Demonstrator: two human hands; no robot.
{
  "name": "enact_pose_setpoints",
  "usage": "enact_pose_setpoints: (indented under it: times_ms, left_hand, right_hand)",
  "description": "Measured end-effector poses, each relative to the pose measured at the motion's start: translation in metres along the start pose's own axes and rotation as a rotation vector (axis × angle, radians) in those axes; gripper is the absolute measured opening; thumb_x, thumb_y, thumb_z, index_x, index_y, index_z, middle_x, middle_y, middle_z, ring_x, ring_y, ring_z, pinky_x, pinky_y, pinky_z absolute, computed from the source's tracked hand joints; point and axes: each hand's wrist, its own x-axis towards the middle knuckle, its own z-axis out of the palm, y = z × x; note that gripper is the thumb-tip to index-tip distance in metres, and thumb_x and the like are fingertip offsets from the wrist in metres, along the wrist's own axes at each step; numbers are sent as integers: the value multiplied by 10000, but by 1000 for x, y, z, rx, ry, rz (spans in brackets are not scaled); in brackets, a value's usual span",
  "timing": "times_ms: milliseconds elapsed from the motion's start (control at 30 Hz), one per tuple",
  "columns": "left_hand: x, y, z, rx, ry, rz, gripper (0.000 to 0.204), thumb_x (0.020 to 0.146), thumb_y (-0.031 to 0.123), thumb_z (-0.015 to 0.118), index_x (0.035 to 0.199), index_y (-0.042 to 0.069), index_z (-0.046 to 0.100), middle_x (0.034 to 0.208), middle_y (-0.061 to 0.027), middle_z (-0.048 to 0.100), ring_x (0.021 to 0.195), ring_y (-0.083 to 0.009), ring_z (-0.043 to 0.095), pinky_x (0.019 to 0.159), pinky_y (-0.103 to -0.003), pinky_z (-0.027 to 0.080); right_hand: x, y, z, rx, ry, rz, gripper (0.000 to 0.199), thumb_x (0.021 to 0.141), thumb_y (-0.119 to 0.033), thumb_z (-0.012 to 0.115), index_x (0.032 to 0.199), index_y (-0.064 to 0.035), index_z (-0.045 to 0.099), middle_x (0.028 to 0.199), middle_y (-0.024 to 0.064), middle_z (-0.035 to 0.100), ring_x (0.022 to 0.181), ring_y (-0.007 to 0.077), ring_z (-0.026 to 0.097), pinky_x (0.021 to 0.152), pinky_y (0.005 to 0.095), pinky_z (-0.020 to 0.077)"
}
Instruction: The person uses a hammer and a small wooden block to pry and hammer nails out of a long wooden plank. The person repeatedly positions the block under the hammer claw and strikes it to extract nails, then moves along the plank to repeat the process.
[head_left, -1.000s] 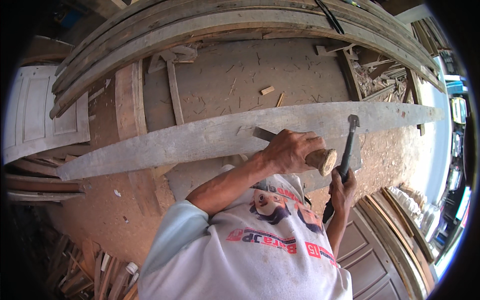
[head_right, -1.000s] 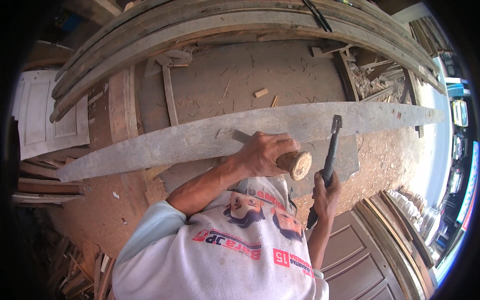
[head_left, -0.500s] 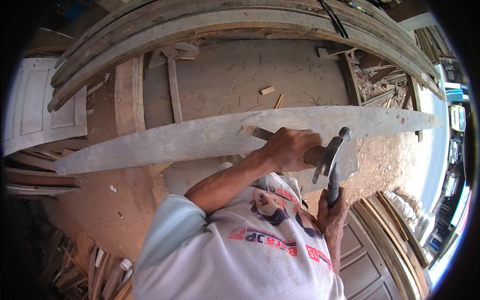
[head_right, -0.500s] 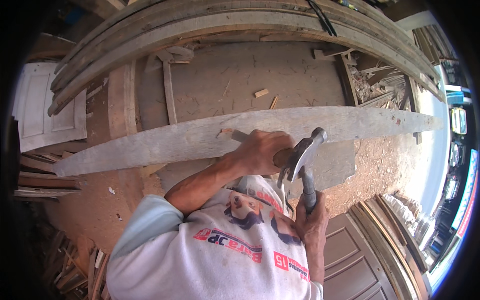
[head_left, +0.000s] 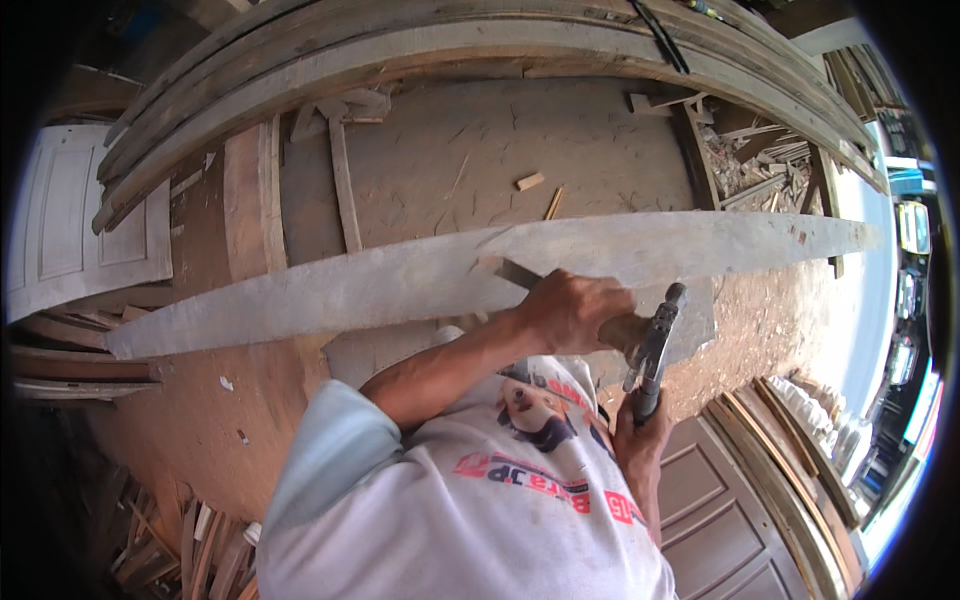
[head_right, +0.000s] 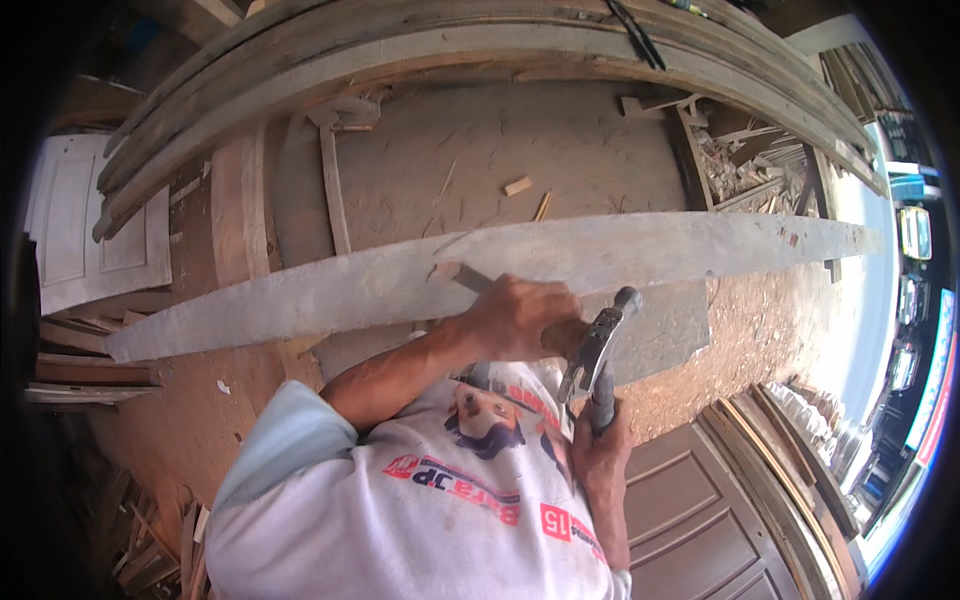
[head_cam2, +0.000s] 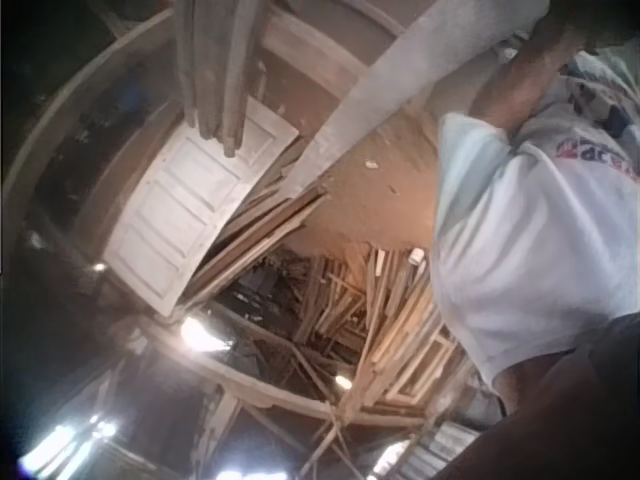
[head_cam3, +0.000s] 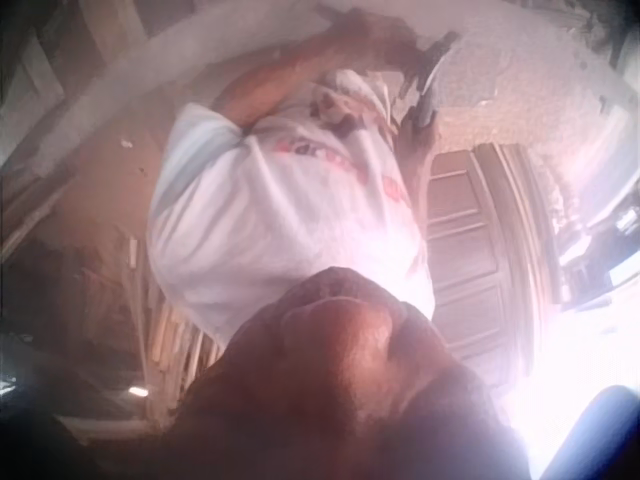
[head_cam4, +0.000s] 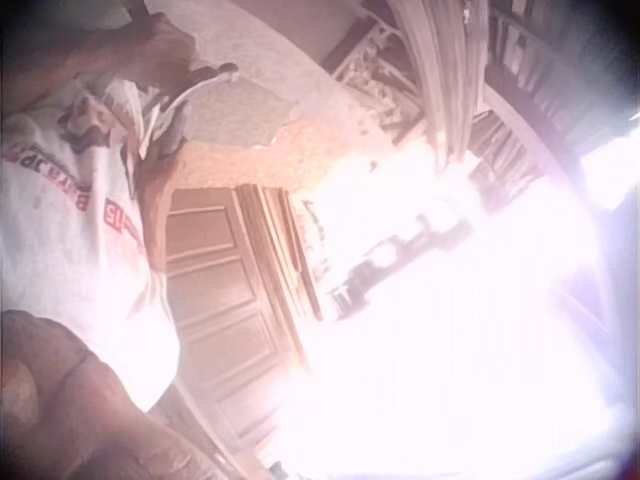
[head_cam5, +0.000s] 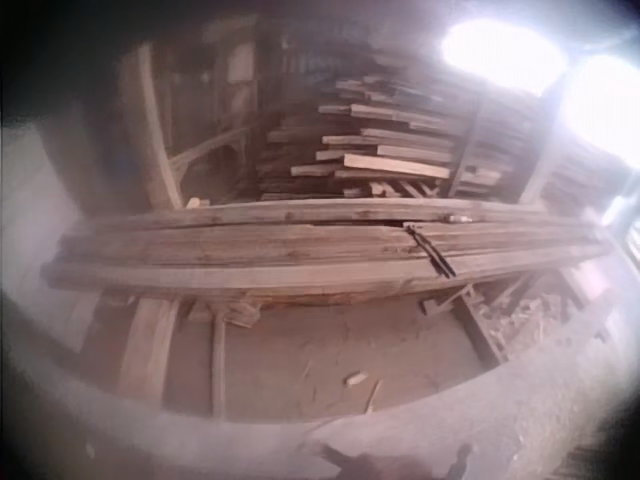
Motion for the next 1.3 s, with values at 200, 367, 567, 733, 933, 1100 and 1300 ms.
enact_pose_setpoints:
  times_ms: [200, 367, 567, 733, 933, 1100, 1300]
  left_hand:
    - [-3, 2, 0, 21, 22, 2, 476, 642, 247, 940, 965, 143, 607, 884, -51, 694, 763, -275, 753, 635, -428, 609]
    - [0, 1, 0, 17, -19, 10, 433, 673, 229, 919, 959, 150, 604, 842, -40, 675, 728, -278, 747, 598, -423, 602]
    - [-12, 1, 10, 83, -83, 9, 355, 717, 194, 852, 962, 144, 599, 831, -51, 678, 712, -288, 747, 569, -428, 596]
    - [-13, -1, 24, 189, -131, 14, 279, 756, 154, 771, 991, 141, 622, 855, -76, 689, 733, -297, 754, 581, -438, 597]
    - [-20, -1, 34, 261, -172, 0, 140, 846, 157, 695, 982, 149, 663, 959, -80, 681, 933, -266, 719, 782, -418, 574]
    - [-34, -15, 58, 523, -215, 119, 119, 897, 181, 639, 997, 174, 703, 1028, -56, 648, 1054, -244, 644, 890, -380, 500]
    - [-40, -20, 64, 475, -359, 33, 93, 929, 192, 619, 975, 155, 691, 987, -74, 686, 981, -252, 702, 876, -400, 537]
  right_hand:
    - [-2, -19, -30, 656, 579, -159, 56, 1033, -99, 658, 1007, -52, 644, 712, 1, 562, 617, 53, 540, 529, 235, 417]
    - [-14, 25, 3, 111, 197, -190, 258, 967, -123, 693, 1162, 26, 611, 755, 149, 646, 673, 324, 664, 661, 443, 553]
    - [-14, 6, 17, 121, -16, 195, 241, 956, -151, 741, 1129, -7, 654, 881, 188, 722, 847, 291, 732, 760, 432, 566]
    - [-8, 25, 21, 257, 43, 123, 191, 1008, -160, 708, 1086, 2, 643, 810, 44, 633, 749, 131, 569, 692, 324, 495]
    - [4, 58, 28, 417, 27, 211, 171, 1037, -165, 694, 1003, -14, 622, 735, -16, 544, 651, 81, 496, 591, 275, 428]
    - [16, 55, 24, 557, 21, 249, 217, 1048, -224, 696, 986, -43, 594, 659, -24, 515, 517, 67, 475, 467, 251, 385]
    - [18, 63, 23, 578, -10, 238, 247, 1053, -256, 696, 990, -40, 597, 652, -19, 530, 513, 72, 500, 459, 253, 395]
